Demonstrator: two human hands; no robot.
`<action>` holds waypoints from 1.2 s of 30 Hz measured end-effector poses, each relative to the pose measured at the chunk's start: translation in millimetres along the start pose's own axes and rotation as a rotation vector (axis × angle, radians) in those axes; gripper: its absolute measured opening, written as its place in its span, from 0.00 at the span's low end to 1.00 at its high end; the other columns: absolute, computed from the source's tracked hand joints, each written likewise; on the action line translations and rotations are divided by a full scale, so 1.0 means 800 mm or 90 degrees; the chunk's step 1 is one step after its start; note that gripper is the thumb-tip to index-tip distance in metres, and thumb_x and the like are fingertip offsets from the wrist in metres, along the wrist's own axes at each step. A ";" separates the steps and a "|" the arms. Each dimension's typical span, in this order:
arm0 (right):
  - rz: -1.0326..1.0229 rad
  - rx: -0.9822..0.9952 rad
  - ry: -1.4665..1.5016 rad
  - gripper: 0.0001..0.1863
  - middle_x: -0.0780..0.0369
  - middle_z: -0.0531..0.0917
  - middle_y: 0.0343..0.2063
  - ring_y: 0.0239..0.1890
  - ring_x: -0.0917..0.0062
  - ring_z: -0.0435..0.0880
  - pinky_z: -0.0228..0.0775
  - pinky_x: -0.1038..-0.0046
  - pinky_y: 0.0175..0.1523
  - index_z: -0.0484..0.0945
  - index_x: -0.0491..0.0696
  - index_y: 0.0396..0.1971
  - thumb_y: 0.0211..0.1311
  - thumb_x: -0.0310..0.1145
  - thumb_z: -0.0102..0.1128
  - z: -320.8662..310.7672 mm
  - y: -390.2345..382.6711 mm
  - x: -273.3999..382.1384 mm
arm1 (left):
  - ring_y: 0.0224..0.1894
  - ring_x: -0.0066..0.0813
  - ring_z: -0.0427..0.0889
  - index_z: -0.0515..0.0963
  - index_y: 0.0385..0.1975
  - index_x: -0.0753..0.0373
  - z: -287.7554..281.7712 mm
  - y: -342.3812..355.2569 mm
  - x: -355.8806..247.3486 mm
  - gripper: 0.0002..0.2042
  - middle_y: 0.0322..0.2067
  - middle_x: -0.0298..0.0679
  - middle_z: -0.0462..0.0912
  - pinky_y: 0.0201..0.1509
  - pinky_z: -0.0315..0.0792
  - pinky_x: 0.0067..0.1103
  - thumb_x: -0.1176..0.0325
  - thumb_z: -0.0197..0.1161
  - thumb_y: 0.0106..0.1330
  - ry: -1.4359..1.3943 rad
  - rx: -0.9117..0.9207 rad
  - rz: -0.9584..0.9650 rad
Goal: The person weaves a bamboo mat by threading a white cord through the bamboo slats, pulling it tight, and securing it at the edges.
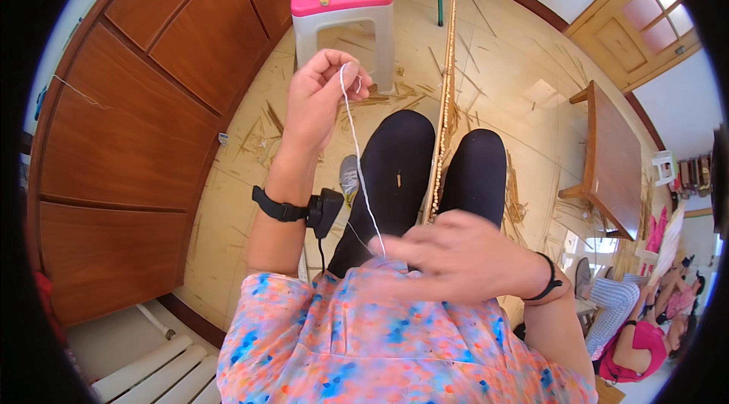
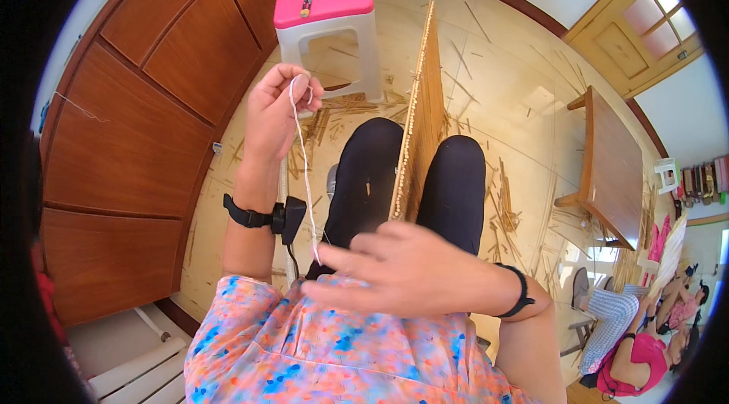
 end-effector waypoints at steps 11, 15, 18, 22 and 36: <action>0.392 -0.520 0.629 0.25 0.60 0.69 0.56 0.55 0.79 0.67 0.69 0.78 0.48 0.62 0.40 0.60 0.64 0.31 0.53 0.024 -0.013 -0.101 | 0.40 0.24 0.77 0.77 0.36 0.69 0.064 -0.042 -0.038 0.04 0.43 0.42 0.77 0.44 0.71 0.20 0.77 0.60 0.63 0.046 0.178 0.130; 0.375 -0.544 0.670 0.21 0.59 0.75 0.50 0.51 0.81 0.72 0.70 0.79 0.49 0.70 0.39 0.54 0.66 0.35 0.58 0.036 -0.007 -0.103 | 0.49 0.28 0.75 0.81 0.32 0.65 0.085 -0.051 -0.042 0.05 0.46 0.42 0.75 0.53 0.69 0.23 0.78 0.65 0.57 0.233 0.154 0.198; 0.412 -0.571 0.714 0.09 0.64 0.82 0.34 0.36 0.84 0.80 0.72 0.81 0.45 0.78 0.38 0.39 0.66 0.28 0.57 0.035 -0.010 -0.105 | 0.46 0.28 0.77 0.82 0.32 0.64 0.087 -0.058 -0.038 0.07 0.44 0.40 0.77 0.50 0.71 0.22 0.79 0.66 0.54 0.213 0.172 0.178; 0.517 -0.511 0.530 0.06 0.64 0.82 0.27 0.28 0.82 0.81 0.73 0.79 0.34 0.80 0.42 0.35 0.62 0.28 0.62 0.036 -0.036 -0.114 | 0.36 0.23 0.79 0.82 0.36 0.65 0.081 -0.059 -0.040 0.09 0.40 0.38 0.79 0.39 0.73 0.19 0.81 0.61 0.56 0.375 0.142 0.188; 0.373 -0.405 -0.087 0.06 0.63 0.78 0.23 0.23 0.71 0.81 0.73 0.75 0.26 0.80 0.47 0.28 0.49 0.26 0.67 0.012 -0.045 -0.090 | 0.24 0.26 0.79 0.74 0.42 0.67 0.112 -0.096 -0.005 0.10 0.25 0.41 0.79 0.30 0.72 0.20 0.77 0.61 0.61 0.363 0.191 -0.018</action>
Point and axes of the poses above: each hand's wrist, its own y-axis towards the middle knuckle, its own z-axis out of the palm, x = y × z, the point moved 4 cm from there along y, towards the middle knuckle
